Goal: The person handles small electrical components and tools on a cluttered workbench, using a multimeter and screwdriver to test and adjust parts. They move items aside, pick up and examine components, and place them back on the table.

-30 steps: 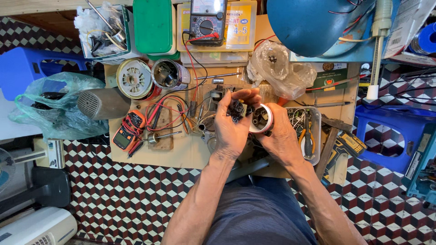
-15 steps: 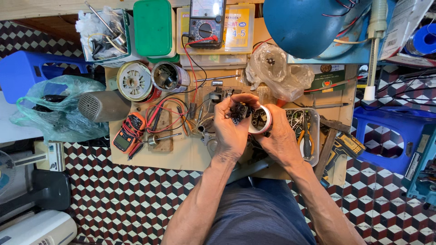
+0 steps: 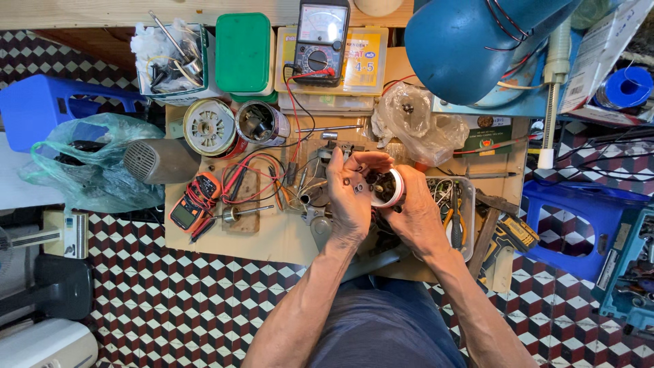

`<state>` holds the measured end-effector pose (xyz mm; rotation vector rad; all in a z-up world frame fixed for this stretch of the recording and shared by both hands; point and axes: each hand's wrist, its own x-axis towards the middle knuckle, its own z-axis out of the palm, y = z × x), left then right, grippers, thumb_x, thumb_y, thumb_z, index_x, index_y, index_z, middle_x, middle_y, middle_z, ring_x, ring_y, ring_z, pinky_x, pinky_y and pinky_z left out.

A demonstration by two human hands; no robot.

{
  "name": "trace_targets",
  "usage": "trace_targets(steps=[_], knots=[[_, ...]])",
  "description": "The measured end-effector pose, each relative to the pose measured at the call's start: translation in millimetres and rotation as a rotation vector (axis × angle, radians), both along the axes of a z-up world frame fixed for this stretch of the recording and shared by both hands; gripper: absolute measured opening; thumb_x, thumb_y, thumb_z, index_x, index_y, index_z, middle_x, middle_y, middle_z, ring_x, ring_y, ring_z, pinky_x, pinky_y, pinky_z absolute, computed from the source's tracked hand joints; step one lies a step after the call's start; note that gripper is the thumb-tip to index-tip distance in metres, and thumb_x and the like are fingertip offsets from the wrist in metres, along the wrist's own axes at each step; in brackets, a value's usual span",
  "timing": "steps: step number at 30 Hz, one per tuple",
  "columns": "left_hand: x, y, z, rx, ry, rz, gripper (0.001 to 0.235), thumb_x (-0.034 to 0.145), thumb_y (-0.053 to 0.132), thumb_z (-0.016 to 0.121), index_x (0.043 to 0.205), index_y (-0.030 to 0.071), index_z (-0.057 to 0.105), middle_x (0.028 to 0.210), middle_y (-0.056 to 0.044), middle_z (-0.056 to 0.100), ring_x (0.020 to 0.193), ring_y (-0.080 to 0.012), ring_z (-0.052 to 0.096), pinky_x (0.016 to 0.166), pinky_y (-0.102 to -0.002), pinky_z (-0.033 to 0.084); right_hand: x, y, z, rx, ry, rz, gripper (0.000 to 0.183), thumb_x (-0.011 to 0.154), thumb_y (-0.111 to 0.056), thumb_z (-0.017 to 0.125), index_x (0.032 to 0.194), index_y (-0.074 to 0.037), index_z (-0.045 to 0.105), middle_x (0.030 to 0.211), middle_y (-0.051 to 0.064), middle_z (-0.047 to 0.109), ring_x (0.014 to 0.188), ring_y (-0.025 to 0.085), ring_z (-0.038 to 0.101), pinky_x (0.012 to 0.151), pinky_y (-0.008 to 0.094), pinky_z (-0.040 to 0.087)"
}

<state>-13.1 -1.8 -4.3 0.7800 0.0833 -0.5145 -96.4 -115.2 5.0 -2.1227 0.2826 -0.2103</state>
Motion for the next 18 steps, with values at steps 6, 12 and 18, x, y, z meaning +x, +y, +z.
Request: trace_targets(steps=[6, 12, 18], knots=[[2.1, 1.7, 9.1, -0.024, -0.016, -0.033, 0.085, 0.109, 0.064, 0.024, 0.116, -0.008, 0.069, 0.113, -0.021, 0.073, 0.112, -0.0286, 0.066, 0.112, -0.043, 0.045, 1.3, 3.2, 1.8, 0.018, 0.018, -0.003, 0.07, 0.076, -0.011, 0.082, 0.138, -0.007, 0.049, 0.132, 0.017, 0.058, 0.124, 0.035, 0.06, 0.102, 0.043, 0.05], [-2.0, 3.7, 16.4, 0.058, -0.097, -0.07, 0.088, 0.106, 0.068, 0.025, 0.128, -0.007, 0.065, 0.125, -0.019, 0.07, 0.122, -0.0255, 0.064, 0.117, -0.041, 0.042, 2.1, 5.5, 3.0, 0.026, 0.079, -0.01, 0.075, 0.075, -0.017, 0.084, 0.139, -0.007, 0.047, 0.131, 0.017, 0.056, 0.119, 0.033, 0.062, 0.097, 0.041, 0.052], [-6.1, 2.5, 11.9, 0.121, -0.255, -0.079, 0.084, 0.107, 0.067, 0.033, 0.14, -0.005, 0.058, 0.135, -0.018, 0.065, 0.127, -0.0248, 0.057, 0.119, -0.041, 0.038, -0.5, 6.8, 1.0, 0.017, 0.059, -0.008, 0.073, 0.076, -0.017, 0.085, 0.138, -0.007, 0.048, 0.129, 0.017, 0.056, 0.117, 0.033, 0.063, 0.096, 0.041, 0.053]])
